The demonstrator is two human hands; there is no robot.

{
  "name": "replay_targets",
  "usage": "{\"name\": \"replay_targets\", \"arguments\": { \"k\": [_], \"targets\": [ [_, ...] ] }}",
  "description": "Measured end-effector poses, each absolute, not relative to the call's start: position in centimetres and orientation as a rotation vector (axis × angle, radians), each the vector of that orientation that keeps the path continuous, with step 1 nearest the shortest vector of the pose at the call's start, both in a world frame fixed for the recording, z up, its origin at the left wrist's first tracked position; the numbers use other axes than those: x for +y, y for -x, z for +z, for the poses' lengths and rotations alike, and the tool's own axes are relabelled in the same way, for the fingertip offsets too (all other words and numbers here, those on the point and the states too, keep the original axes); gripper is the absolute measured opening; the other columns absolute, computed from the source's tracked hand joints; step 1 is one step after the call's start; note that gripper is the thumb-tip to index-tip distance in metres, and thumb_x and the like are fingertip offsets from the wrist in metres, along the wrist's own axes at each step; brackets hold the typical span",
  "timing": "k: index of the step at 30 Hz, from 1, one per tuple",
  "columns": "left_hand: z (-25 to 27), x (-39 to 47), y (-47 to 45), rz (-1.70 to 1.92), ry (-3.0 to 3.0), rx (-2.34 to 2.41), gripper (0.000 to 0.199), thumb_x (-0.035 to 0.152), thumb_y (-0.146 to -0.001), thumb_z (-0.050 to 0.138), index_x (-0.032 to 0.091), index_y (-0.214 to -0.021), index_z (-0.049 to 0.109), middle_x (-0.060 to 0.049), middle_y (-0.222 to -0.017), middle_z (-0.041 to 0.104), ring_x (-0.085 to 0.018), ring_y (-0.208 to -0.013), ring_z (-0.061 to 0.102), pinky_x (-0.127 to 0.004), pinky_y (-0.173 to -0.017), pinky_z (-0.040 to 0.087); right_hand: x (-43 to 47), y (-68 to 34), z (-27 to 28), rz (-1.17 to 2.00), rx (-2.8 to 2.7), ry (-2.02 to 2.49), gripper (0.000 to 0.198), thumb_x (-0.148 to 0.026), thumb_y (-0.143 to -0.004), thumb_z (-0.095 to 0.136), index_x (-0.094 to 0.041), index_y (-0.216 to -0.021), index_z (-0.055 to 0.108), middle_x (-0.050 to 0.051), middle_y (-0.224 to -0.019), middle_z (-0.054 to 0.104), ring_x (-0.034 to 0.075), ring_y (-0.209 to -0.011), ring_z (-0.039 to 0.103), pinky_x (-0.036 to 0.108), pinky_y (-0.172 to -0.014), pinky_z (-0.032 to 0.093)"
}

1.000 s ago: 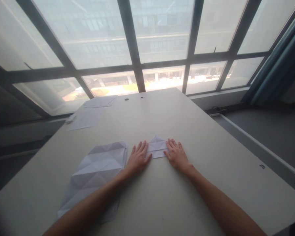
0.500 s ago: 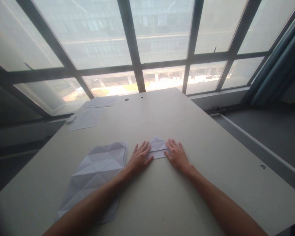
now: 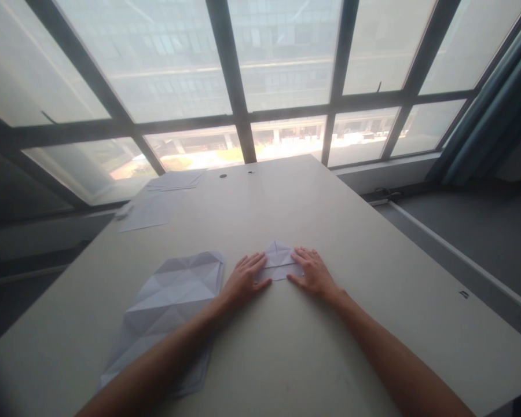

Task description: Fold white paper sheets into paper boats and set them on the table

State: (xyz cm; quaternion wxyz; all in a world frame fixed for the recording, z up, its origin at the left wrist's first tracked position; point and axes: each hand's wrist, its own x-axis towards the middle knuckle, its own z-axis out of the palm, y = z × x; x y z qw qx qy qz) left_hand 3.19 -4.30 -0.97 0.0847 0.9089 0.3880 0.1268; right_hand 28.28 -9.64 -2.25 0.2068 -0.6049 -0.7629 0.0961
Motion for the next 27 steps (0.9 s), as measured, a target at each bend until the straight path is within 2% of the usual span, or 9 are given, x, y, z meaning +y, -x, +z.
{"name": "replay_targets", "arguments": {
  "k": [5,11,17,24,27],
  "targets": [
    [-0.4,-4.7,-3.4,0.43,-2.71,1.196,0.059,0.048,-0.086,0.06,0.023,-0.138,0.049,-0.01,-0.142,0.052,-0.027,-0.131,0.044,-0.047,-0.114,0.019,-9.4,-28.4,-1.9,0.246,-2.111,1.644,0.061,-0.048,-0.082,0.063,-0.015,-0.133,0.055,0.015,-0.139,0.052,0.028,-0.131,0.043,0.047,-0.114,0.023],
    [-0.2,-4.8,-3.5,0.486,-2.703,1.176,0.059,0.045,-0.084,0.065,0.021,-0.136,0.051,-0.011,-0.134,0.058,-0.027,-0.124,0.049,-0.045,-0.111,0.023,-9.4,-28.4,-1.6,0.232,-2.102,1.627,0.06,-0.046,-0.079,0.068,-0.019,-0.132,0.056,0.013,-0.134,0.057,0.029,-0.126,0.047,0.051,-0.113,0.021],
    [0.3,-5.0,-3.5,0.542,-2.679,1.179,0.051,0.046,-0.082,0.068,0.025,-0.128,0.059,-0.008,-0.123,0.065,-0.026,-0.114,0.055,-0.044,-0.108,0.028,-9.6,-28.2,-1.4,0.215,-2.068,1.614,0.053,-0.043,-0.079,0.069,-0.023,-0.127,0.058,0.01,-0.125,0.063,0.028,-0.119,0.053,0.053,-0.113,0.019],
    [0.0,-4.2,-2.9,0.69,-2.589,1.11,0.021,0.04,-0.088,0.063,0.028,-0.101,0.074,-0.004,-0.096,0.075,-0.021,-0.092,0.067,-0.04,-0.099,0.04,-9.7,-28.5,-1.4,0.173,-2.031,1.55,0.02,-0.039,-0.087,0.062,-0.027,-0.101,0.071,0.005,-0.101,0.072,0.024,-0.102,0.06,0.052,-0.113,0.019],
    [-0.1,-4.2,-2.7,0.825,-2.541,1.071,0.02,0.04,-0.09,0.062,0.027,-0.093,0.076,-0.004,-0.089,0.076,-0.02,-0.084,0.069,-0.038,-0.09,0.046,-9.7,-28.6,-1.2,0.183,-1.95,1.493,0.023,-0.043,-0.092,0.055,-0.027,-0.093,0.072,0.005,-0.099,0.073,0.023,-0.099,0.062,0.05,-0.111,0.025]
  ]
}}
